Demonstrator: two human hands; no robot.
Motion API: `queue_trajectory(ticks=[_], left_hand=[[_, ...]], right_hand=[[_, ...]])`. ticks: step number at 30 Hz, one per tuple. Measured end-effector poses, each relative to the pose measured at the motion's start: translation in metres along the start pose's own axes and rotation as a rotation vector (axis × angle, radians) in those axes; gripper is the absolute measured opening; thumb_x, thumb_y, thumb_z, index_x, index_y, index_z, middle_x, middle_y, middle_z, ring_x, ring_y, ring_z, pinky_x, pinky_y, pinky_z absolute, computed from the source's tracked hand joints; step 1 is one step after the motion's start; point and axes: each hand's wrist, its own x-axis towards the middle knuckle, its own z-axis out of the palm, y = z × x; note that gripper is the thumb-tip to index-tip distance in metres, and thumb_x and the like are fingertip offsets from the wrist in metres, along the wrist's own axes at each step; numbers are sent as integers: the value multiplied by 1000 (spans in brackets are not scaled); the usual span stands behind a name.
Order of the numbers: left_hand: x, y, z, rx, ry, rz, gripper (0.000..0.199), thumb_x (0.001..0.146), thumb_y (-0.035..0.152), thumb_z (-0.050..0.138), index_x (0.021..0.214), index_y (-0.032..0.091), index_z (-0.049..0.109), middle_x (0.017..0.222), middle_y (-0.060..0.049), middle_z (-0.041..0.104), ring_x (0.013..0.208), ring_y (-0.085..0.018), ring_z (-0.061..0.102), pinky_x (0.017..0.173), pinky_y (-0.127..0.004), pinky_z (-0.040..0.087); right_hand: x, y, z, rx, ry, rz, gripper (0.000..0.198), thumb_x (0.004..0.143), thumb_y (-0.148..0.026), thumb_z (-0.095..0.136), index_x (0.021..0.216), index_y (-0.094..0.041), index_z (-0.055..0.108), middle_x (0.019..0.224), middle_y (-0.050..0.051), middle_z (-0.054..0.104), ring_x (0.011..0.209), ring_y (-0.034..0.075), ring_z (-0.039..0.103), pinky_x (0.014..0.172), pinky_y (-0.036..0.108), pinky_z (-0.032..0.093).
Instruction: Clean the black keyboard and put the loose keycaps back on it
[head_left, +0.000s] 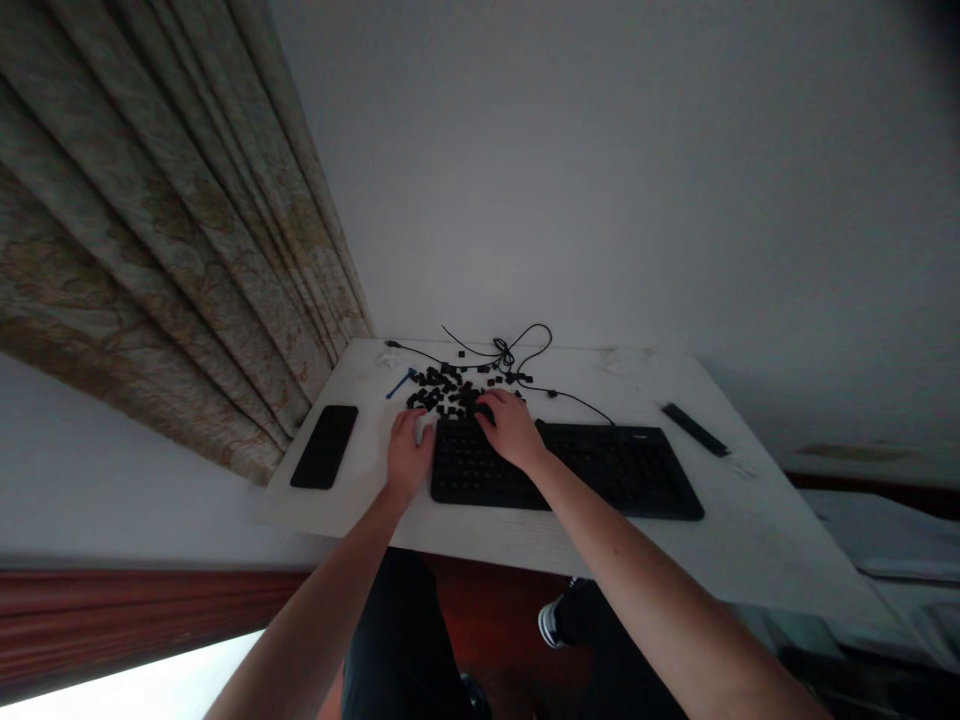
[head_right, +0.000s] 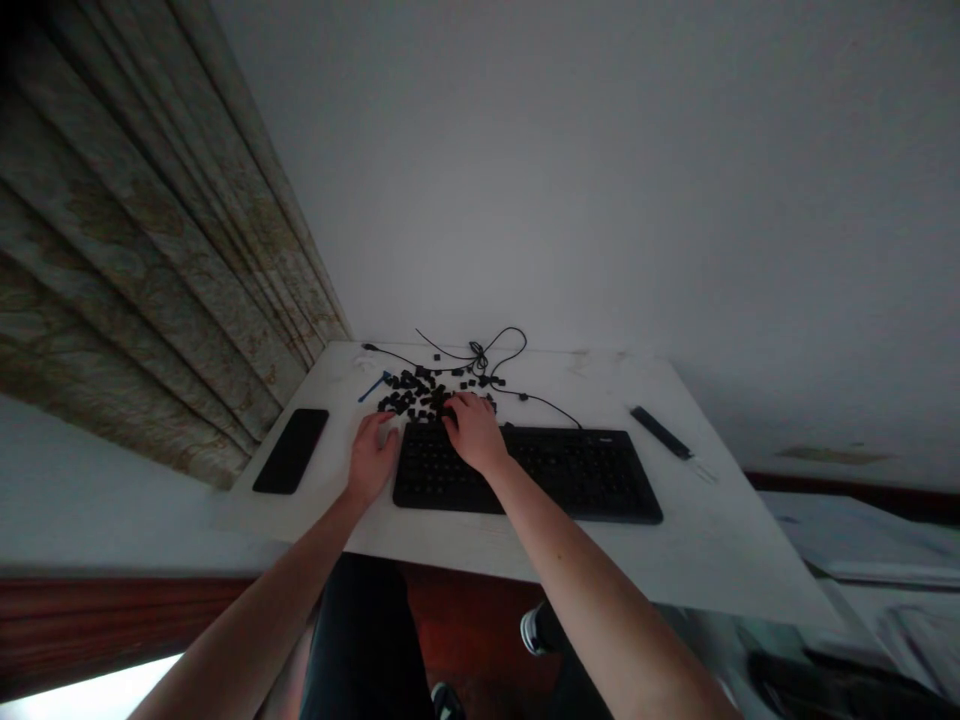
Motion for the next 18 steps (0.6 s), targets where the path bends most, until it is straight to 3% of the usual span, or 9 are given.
queue_trajectory(ticks=[5,9,12,18], left_hand=[[64,-11,10,244,-175,181,41,83,5,47,117,19,64,118,-13,65,115,-28,59,106,-49,45],[94,-11,23,418,-320,230,43,78,1,49,111,19,69,116,-15,67,113,-31,61,104,-49,43],[103,-8,31,531,-387,224,41,77,2,50,110,17,69,113,-17,68,109,-33,62,98,-49,45],[116,1,35,698,-483,208,37,83,5,49,110,19,69,111,-14,71,109,-28,63,93,-38,44]], right_hand=[[-88,25,-15,-49,123,54,26,98,-33,48,111,-22,67,125,12,64,120,28,56,109,48,36],[-140,51,-31,-162,183,109,28,99,-35,46,111,-22,68,126,12,65,123,29,55,114,52,28],[-154,63,-40,-210,236,154,29,100,-35,44,110,-21,68,126,12,66,123,28,55,115,51,27],[-150,67,-38,-218,282,131,31,101,-39,43,106,-20,68,119,12,68,116,28,57,111,52,31]])
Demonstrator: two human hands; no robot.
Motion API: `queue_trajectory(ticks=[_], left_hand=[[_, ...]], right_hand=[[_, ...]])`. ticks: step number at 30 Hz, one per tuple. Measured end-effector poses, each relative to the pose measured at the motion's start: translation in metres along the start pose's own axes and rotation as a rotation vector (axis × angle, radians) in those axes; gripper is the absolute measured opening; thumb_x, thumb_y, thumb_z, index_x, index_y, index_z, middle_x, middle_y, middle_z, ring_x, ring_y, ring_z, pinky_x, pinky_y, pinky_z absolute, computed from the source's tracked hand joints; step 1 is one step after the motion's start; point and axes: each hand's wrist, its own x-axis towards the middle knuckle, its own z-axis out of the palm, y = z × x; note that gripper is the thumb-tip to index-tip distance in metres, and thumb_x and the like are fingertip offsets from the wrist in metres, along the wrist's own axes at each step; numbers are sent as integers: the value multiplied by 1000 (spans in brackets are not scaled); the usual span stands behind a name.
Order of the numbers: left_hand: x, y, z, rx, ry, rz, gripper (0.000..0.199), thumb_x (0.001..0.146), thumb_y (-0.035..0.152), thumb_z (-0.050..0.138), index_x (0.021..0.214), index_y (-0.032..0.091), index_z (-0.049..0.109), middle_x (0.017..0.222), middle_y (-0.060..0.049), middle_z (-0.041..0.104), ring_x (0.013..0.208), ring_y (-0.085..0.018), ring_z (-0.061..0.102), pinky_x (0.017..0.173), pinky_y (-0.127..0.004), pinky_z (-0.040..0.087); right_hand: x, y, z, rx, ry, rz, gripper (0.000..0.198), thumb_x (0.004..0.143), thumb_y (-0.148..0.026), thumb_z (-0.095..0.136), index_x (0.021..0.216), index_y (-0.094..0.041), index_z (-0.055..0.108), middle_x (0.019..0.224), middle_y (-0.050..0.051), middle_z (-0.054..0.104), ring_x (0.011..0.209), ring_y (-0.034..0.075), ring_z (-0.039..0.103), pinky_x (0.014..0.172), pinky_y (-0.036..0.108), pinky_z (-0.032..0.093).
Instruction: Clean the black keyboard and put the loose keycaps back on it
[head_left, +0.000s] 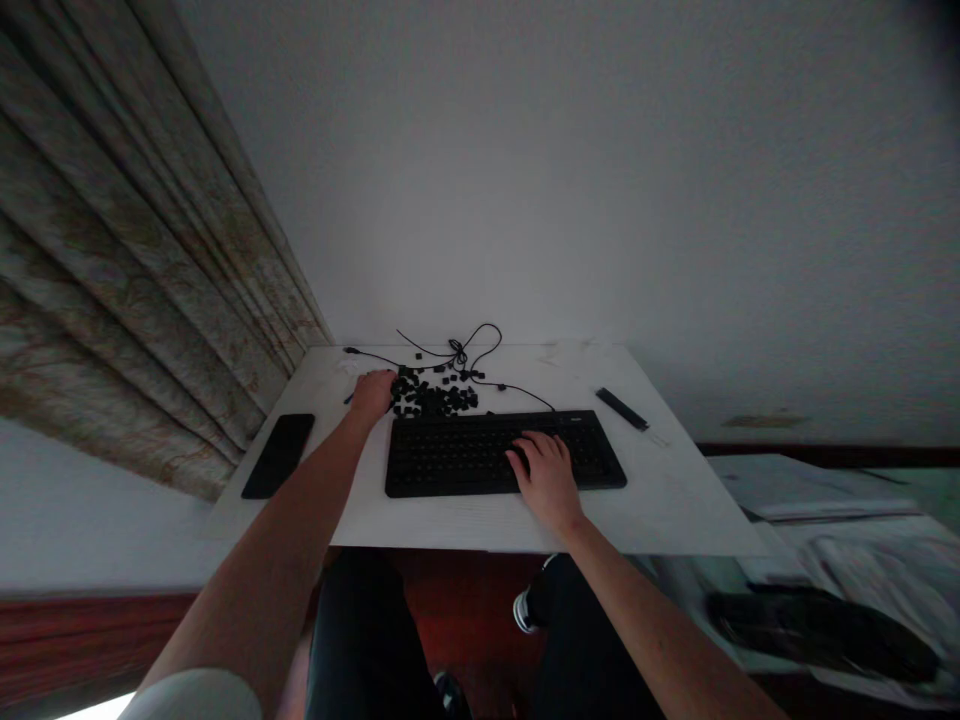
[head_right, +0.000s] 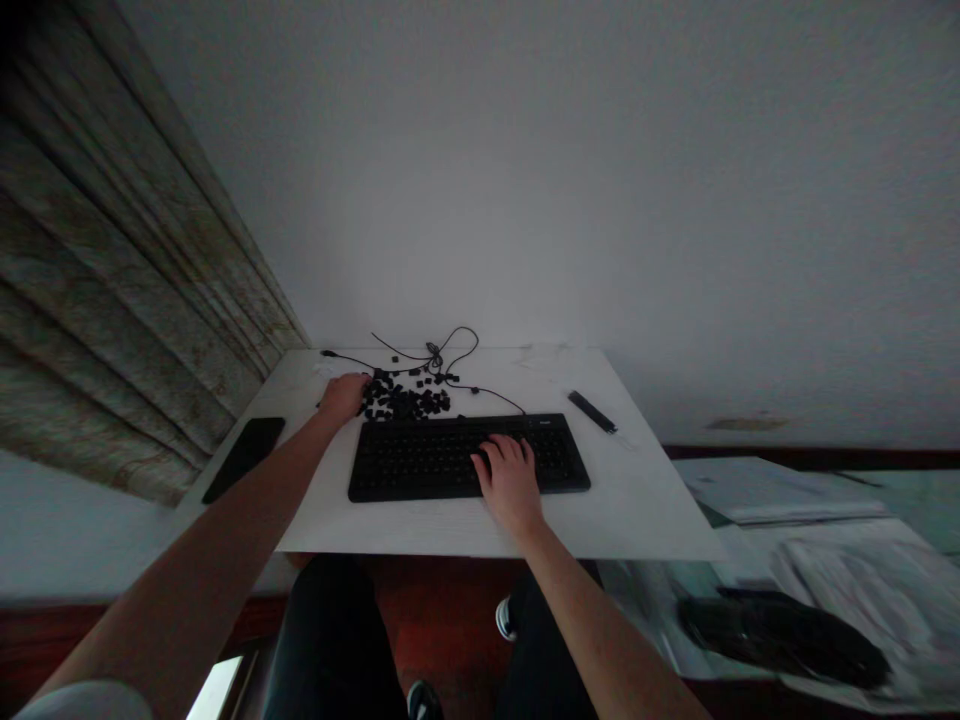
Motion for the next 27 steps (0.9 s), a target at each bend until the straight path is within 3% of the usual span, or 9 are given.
queue_trajectory(ticks=[4,8,11,15,17,20,27], left_hand=[[3,-1,-4,-6,-39,-13,33,88,10,49,111,20,69,116,-13,72,112,-27,62,95,-37,42],[-1,-1,-5,-143,65,-47,30,88,10,49,105,20,71,112,-12,73,110,-27,63,99,-40,41],[-3,7,-5,-451,232,-148,25,87,12,51,99,18,71,107,-10,73,106,-25,64,100,-40,43],[-11,38,-6,-1172,377,-400,19,83,16,59,100,15,68,96,-7,71,92,-20,66,94,-39,51],[-21,59,-7,-1582,315,-450,20,81,15,64,101,15,67,91,-5,69,88,-16,67,92,-36,53],[-44,91,-8,-1941,239,-480,20,79,10,68,98,17,68,86,-3,67,86,-13,67,94,-31,53],[-97,157,-5,-2202,15,-468,23,80,9,72,100,17,68,93,-4,69,87,-11,67,92,-27,54]], right_hand=[[-1,1,2,1,57,-28,33,102,-39,42,103,-18,68,117,14,67,115,28,57,110,52,32],[-2,3,1,5,68,-35,33,102,-39,42,104,-18,67,117,14,67,115,28,57,109,52,33],[-2,4,1,17,71,-33,33,102,-38,42,103,-18,68,117,14,66,114,28,56,109,53,33],[-2,4,0,34,79,-29,31,101,-37,44,104,-17,67,117,14,66,114,27,57,108,53,35],[-2,4,0,44,84,-31,30,101,-37,44,104,-17,67,116,14,67,114,27,57,108,53,35],[-3,4,0,56,91,-40,28,101,-36,45,103,-18,67,114,14,67,113,28,58,107,53,35],[-4,3,-4,93,130,-67,24,100,-34,47,104,-18,65,112,13,68,109,27,59,105,51,37]])
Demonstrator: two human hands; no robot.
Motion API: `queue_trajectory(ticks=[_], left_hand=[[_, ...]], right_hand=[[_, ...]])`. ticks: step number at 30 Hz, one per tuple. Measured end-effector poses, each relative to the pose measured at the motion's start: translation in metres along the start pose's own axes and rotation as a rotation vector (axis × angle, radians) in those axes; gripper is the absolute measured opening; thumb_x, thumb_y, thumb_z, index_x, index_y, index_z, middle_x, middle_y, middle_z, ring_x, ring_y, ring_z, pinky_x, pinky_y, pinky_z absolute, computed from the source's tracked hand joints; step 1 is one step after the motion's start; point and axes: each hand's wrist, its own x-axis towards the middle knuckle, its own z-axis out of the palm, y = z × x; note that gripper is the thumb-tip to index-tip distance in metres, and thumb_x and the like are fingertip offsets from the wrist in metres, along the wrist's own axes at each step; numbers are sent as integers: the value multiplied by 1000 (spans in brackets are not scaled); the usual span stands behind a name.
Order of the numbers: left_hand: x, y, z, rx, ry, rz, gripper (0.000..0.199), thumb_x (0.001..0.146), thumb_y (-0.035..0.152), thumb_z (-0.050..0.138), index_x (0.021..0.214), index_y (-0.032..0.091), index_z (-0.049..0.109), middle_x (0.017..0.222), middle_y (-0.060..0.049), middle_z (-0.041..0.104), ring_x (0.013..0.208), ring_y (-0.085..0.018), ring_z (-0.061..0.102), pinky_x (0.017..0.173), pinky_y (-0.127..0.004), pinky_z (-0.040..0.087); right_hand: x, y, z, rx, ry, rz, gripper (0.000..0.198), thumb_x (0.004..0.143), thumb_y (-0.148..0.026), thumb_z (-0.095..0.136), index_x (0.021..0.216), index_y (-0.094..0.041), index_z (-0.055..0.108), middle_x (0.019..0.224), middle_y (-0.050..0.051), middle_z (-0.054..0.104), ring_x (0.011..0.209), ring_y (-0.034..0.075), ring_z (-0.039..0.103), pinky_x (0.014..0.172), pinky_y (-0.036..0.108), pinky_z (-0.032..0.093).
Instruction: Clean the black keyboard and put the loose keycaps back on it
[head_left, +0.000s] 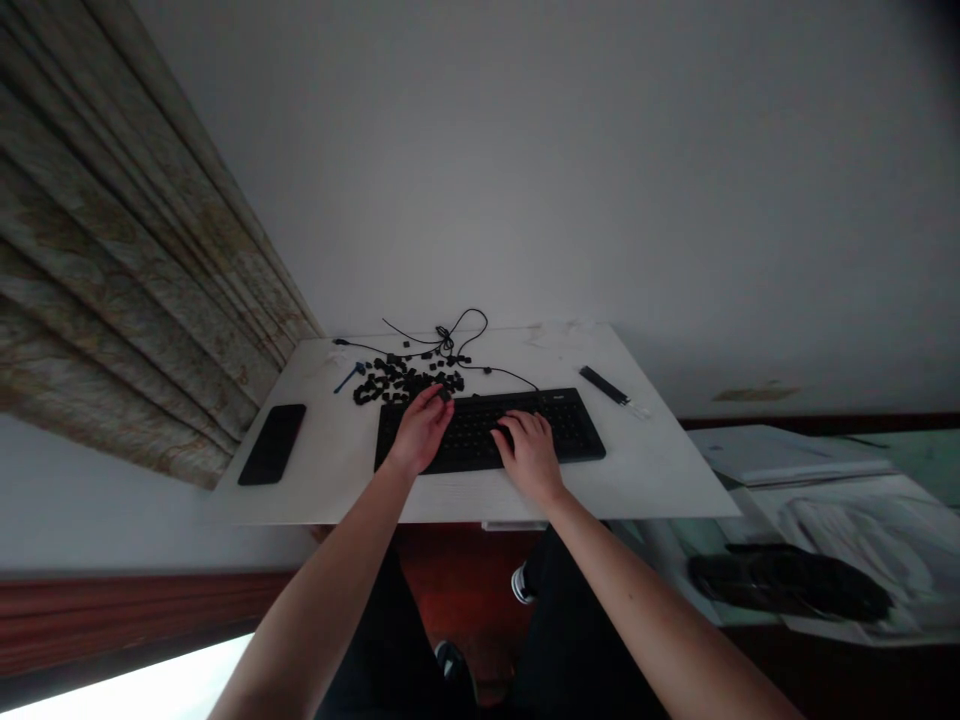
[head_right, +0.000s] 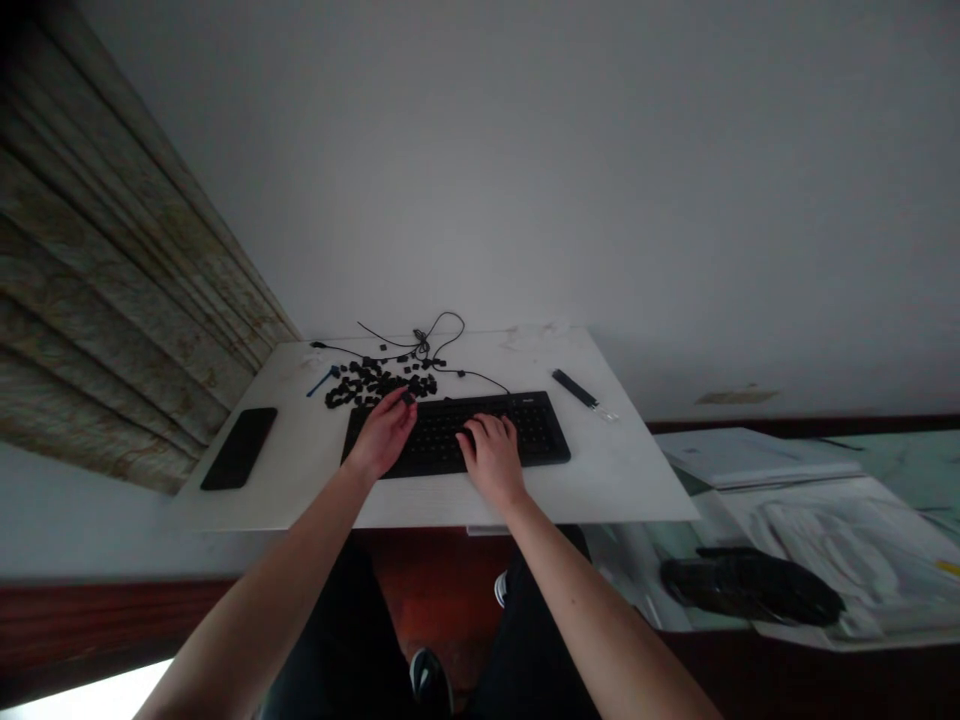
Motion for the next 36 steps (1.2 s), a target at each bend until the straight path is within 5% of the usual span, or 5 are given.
queue_trajectory(ticks=[7,14,27,31,36], left_hand=[[-25,-39,14,56,-146,-152,18,77,16,79,90,15,67,90,-3,68,83,-11,65,86,-25,53],[-27,-51,16,186,-257,-237,19,77,17,78,93,14,70,91,-5,67,85,-12,63,90,-30,52],[-51,-54,19,274,-203,-151,20,78,15,74,98,14,76,106,-11,72,99,-18,66,103,-37,47],[-59,-46,8,482,-161,6,21,79,15,70,99,18,76,97,-8,73,92,-19,67,90,-35,53],[-68,-2,-38,863,7,472,16,79,12,66,87,22,76,95,-6,68,92,-20,63,89,-33,51]], right_hand=[[-6,-1,-8,109,20,-52,28,99,-34,49,119,-17,60,114,14,68,107,28,60,95,46,46],[-6,-1,-10,155,-36,-103,38,99,-30,46,135,-20,55,115,13,67,104,27,62,89,44,53],[-12,1,-4,202,2,-21,17,96,-24,51,99,-22,67,101,10,70,98,24,66,86,38,56],[-12,3,-4,217,46,33,18,97,-26,50,99,-20,67,96,10,70,91,23,67,82,37,55],[-10,6,-2,258,64,91,25,99,-30,48,113,-20,67,103,10,72,93,23,67,85,38,55]])
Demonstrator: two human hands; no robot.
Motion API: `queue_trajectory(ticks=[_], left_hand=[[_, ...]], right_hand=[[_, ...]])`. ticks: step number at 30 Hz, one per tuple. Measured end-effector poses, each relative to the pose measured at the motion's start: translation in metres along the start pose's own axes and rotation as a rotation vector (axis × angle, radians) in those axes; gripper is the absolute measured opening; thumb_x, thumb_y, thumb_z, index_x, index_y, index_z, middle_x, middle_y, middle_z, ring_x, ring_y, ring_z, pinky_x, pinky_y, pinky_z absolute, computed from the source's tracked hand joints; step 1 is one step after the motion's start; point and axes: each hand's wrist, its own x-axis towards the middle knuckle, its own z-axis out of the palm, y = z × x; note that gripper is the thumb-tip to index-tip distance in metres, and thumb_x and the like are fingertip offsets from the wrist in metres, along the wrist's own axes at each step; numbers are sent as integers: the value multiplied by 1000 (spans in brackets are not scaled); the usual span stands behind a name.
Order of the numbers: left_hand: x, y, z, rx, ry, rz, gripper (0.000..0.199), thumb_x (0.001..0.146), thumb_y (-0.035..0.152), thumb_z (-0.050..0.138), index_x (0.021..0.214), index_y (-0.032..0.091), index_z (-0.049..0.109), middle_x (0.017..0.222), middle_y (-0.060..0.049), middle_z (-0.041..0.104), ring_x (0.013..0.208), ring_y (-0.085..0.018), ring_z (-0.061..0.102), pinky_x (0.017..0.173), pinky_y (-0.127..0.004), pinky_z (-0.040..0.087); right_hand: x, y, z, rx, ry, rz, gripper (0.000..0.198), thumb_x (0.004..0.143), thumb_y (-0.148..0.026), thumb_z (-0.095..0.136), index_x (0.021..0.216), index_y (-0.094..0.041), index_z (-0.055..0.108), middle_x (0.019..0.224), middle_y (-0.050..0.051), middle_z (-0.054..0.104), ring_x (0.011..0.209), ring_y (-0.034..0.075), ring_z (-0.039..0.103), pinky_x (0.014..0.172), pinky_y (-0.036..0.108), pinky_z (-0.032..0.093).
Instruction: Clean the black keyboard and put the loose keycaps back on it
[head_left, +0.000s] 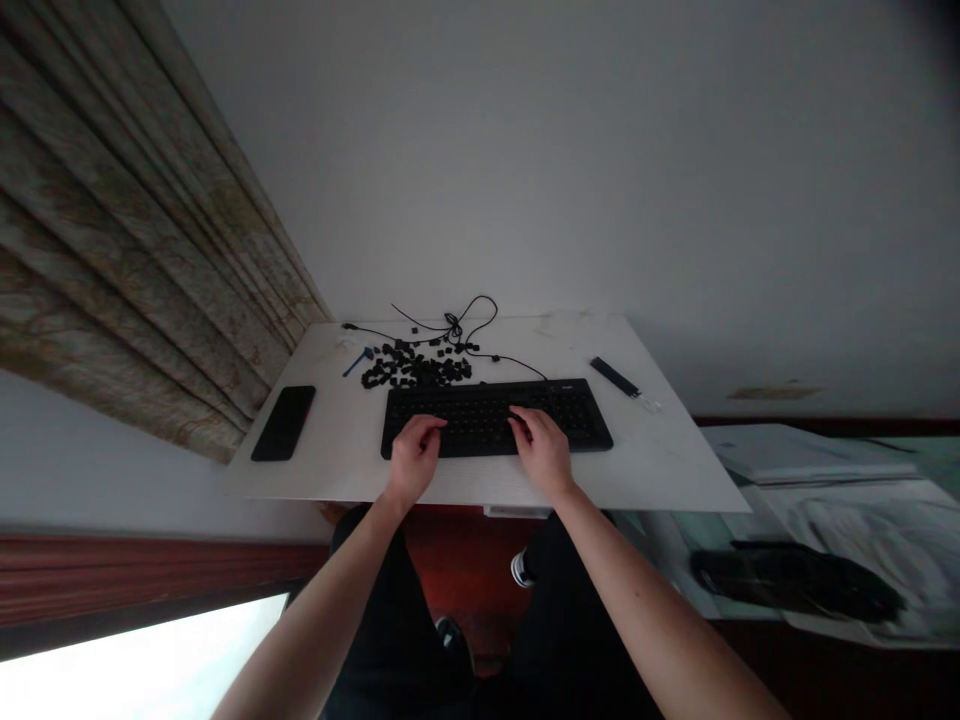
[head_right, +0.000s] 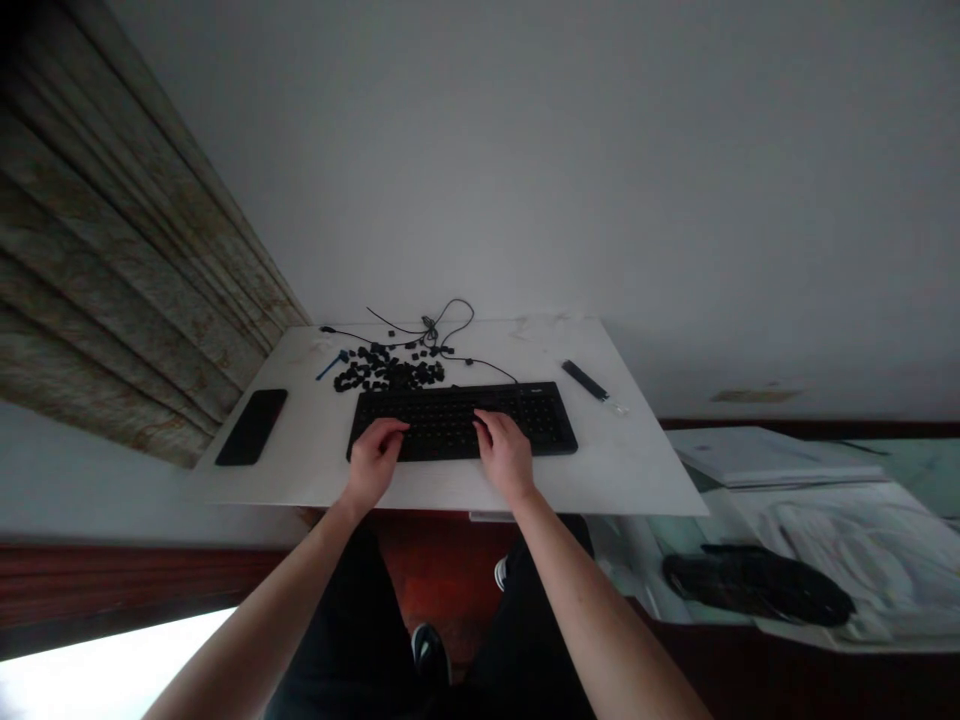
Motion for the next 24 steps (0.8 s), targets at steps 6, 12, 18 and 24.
queue_trajectory(ticks=[6,12,18,24], left_hand=[[4,-20,-68,286,208,91,16,82,14,57,88,21,70,94,-5,66,90,-20,61,86,-32,49],[6,-28,-71,238,257,18,15,81,16,55,87,21,68,88,-3,65,87,-19,60,85,-30,47],[7,-26,-70,217,223,40,15,80,14,56,83,22,68,88,-3,63,85,-18,59,80,-29,47],[6,-27,-70,260,218,42,17,81,13,55,85,21,69,90,-3,64,85,-18,60,80,-29,48]], right_hand=[[0,2,1,29,59,119,31,99,-38,46,105,-18,70,101,12,73,81,23,67,76,38,55],[1,4,1,59,147,221,36,97,-45,48,104,-17,70,99,13,73,80,23,66,71,36,53],[3,3,0,55,192,220,33,96,-45,51,98,-17,70,94,12,71,77,22,64,67,36,52],[3,4,0,44,200,225,33,96,-43,51,98,-17,70,93,12,71,79,23,65,72,38,54]])
